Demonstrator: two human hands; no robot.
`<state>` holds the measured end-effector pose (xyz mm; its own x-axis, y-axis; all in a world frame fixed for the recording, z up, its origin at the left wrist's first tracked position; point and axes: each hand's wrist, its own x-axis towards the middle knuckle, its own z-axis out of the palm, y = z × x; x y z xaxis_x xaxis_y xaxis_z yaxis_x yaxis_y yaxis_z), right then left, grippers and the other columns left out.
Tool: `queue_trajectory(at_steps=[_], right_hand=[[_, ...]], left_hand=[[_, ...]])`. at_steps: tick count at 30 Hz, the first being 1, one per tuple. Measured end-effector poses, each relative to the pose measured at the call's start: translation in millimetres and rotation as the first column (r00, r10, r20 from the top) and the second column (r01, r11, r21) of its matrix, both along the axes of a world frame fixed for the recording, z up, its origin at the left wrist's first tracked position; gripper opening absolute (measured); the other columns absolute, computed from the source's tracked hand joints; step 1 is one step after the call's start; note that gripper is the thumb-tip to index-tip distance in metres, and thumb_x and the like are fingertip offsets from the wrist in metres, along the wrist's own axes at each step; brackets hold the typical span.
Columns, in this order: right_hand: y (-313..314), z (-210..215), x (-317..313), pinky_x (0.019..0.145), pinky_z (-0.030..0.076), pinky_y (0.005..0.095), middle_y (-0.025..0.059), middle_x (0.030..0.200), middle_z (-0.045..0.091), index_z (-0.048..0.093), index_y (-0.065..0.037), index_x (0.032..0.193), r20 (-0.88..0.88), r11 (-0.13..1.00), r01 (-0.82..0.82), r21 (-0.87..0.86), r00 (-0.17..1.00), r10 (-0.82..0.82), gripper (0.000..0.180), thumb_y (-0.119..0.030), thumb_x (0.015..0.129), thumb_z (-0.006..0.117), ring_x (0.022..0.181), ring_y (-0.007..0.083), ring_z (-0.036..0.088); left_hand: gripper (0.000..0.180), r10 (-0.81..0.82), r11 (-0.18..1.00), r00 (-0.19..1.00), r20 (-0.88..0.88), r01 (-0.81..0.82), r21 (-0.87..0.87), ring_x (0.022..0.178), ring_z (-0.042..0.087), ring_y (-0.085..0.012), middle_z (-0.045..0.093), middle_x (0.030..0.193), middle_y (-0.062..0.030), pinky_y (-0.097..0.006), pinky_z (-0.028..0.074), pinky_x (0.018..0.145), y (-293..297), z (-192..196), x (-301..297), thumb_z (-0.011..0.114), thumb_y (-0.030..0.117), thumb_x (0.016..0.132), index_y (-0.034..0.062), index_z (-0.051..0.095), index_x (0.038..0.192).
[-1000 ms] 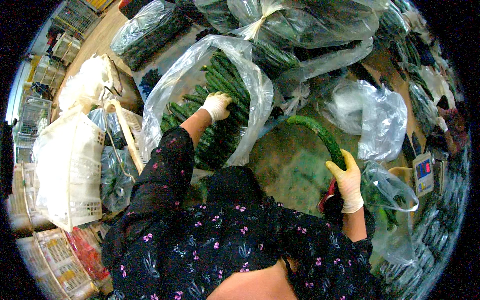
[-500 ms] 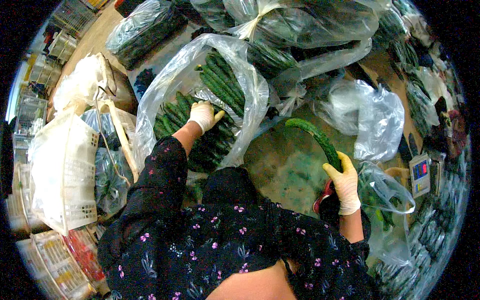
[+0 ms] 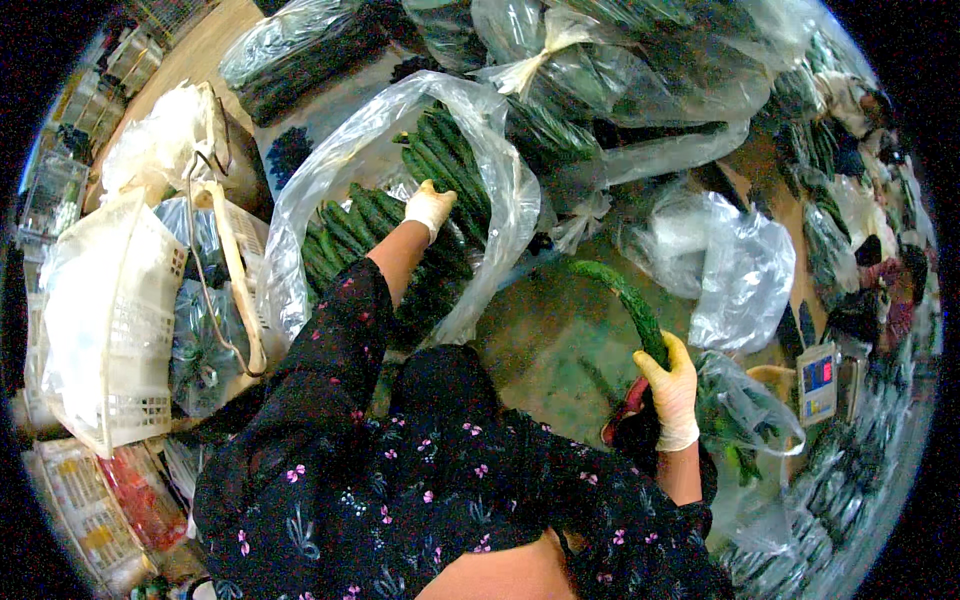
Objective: The person sorts and packs cucumbers into plastic bags by hand, carefully arranging them in a container and occasionally using shears to trim ends.
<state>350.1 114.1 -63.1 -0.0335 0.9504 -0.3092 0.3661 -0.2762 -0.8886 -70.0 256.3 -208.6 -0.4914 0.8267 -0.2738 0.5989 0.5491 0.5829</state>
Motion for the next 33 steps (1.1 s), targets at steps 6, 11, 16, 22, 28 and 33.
queue_trajectory(at_steps=[6, 11, 16, 22, 28, 33], right_hand=[[-0.6, 3.2, -7.1, 0.065, 0.042, 0.0231, 0.0026, 0.082, 0.058, 0.053, 0.001, 0.116, -0.094, 1.000, 0.004, 0.003, 0.996, -0.004, 0.038, -0.012, 0.081, 0.062, 0.070, 0.0105, 0.051], [-13.8, 22.0, -19.4, 0.061, 0.045, 0.0245, 0.0045, 0.079, 0.059, 0.053, 0.000, 0.118, -0.295, 0.984, 0.068, -0.166, 0.949, -0.115, 0.034, -0.015, 0.087, 0.055, 0.065, 0.0110, 0.053], [-31.4, 35.4, -11.9, 0.059, 0.047, 0.0259, 0.0049, 0.082, 0.062, 0.054, -0.001, 0.119, -0.557, 0.933, 0.066, -0.354, 0.787, -0.267, 0.034, -0.022, 0.092, 0.049, 0.062, 0.0102, 0.054], [-65.9, 58.6, 22.0, 0.060, 0.051, 0.0299, 0.0079, 0.086, 0.063, 0.053, -0.001, 0.115, -0.755, 0.951, 0.077, -0.299, 0.590, -0.286, 0.031, -0.021, 0.090, 0.052, 0.066, 0.0131, 0.058], [-136.9, 103.4, 70.5, 0.057, 0.051, 0.0281, 0.0108, 0.085, 0.065, 0.049, 0.001, 0.110, -0.728, 0.934, 0.353, -0.047, 0.628, -0.274, 0.030, -0.015, 0.085, 0.058, 0.062, 0.0125, 0.060], [-213.8, 154.5, 142.3, 0.069, 0.051, 0.0240, 0.0129, 0.101, 0.064, 0.045, 0.002, 0.122, -0.538, 0.775, 0.565, 0.283, 0.762, -0.360, 0.041, -0.012, 0.085, 0.056, 0.079, 0.0126, 0.063]], left_hand=[[0.061, 0.062, 0.991, 0.998, 0.021, -0.064, 0.119, 0.111, 0.053, -0.0349, 0.054, 0.120, -0.0239, -0.036, 0.041, 0.096, -18.1, -12.0, -0.4, 0.057, 0.034, 0.076, -0.0001, 0.046, 0.125], [0.058, 0.034, 0.969, 0.994, 0.101, -0.058, 0.240, 0.108, 0.054, -0.0347, 0.057, 0.115, -0.0224, -0.036, 0.042, 0.093, -45.1, 2.6, 14.8, 0.060, 0.035, 0.076, 0.0005, 0.050, 0.121], [0.046, -0.100, 0.923, 0.780, 0.618, -0.160, 0.351, 0.102, 0.054, -0.0198, 0.058, 0.114, -0.0129, -0.031, 0.043, 0.088, -65.9, 46.3, 38.2, 0.062, 0.020, 0.084, -0.0016, 0.049, 0.123], [0.047, -0.341, 0.904, 0.664, 0.665, 0.038, 0.426, 0.103, 0.050, -0.0142, 0.052, 0.119, -0.0066, -0.026, 0.040, 0.088, -100.9, 104.6, 54.6, 0.058, 0.020, 0.088, 0.0008, 0.044, 0.128], [0.041, -0.484, 0.863, 0.653, 0.583, 0.246, 0.441, 0.091, 0.052, -0.0114, 0.055, 0.110, -0.0040, -0.024, 0.043, 0.080, -141.9, 146.3, 58.2, 0.056, 0.013, 0.088, 0.0008, 0.046, 0.126], [0.046, -0.605, 0.795, 0.572, 0.554, 0.391, 0.464, 0.097, 0.056, -0.0163, 0.055, 0.114, -0.0078, -0.028, 0.044, 0.086, -149.5, 161.5, 95.2, 0.057, 0.021, 0.087, 0.0033, 0.044, 0.128]])
